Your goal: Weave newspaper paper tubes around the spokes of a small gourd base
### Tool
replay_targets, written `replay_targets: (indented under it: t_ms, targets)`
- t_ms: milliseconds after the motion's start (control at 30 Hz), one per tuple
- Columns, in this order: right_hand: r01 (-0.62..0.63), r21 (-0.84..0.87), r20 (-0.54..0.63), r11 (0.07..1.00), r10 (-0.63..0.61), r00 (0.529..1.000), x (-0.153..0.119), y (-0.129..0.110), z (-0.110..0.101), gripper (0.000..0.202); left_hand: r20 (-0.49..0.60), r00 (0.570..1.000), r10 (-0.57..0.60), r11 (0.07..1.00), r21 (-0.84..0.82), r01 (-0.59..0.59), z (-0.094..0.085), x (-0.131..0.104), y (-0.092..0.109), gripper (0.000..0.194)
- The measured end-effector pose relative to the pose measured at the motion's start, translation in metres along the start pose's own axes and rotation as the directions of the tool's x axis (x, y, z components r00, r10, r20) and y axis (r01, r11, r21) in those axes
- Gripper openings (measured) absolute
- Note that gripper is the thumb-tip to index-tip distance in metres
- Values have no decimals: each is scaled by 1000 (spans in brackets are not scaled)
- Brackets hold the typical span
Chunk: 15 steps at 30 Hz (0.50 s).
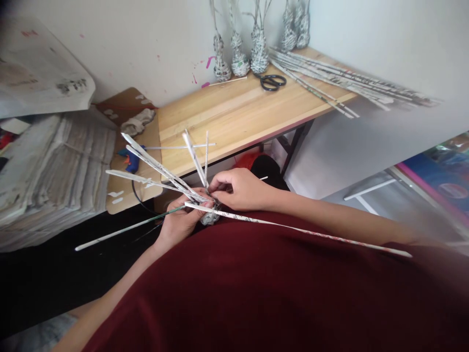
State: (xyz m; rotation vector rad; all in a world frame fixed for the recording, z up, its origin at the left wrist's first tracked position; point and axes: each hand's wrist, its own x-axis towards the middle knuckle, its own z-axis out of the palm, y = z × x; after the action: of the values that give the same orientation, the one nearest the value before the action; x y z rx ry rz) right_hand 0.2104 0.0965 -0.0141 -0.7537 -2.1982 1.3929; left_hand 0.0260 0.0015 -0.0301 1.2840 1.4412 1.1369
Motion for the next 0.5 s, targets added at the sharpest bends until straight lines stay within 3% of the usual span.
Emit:
replay_targets:
  t_ms: [133,300,500]
  targets:
    - [37,63,18,997,-38,999,-1,7,0,18,23,1000,-18,999,-36,19,0,2,-1,19]
    - [178,-55,15,983,-177,984,0,18,-1,18,-25,998,-55,989,-136,51,-1,4,-4,39]
    - [343,-67,170,937,-328,929,-2,19,-10,29,29,995,-94,983,-156,97,-4,7,-7,54]
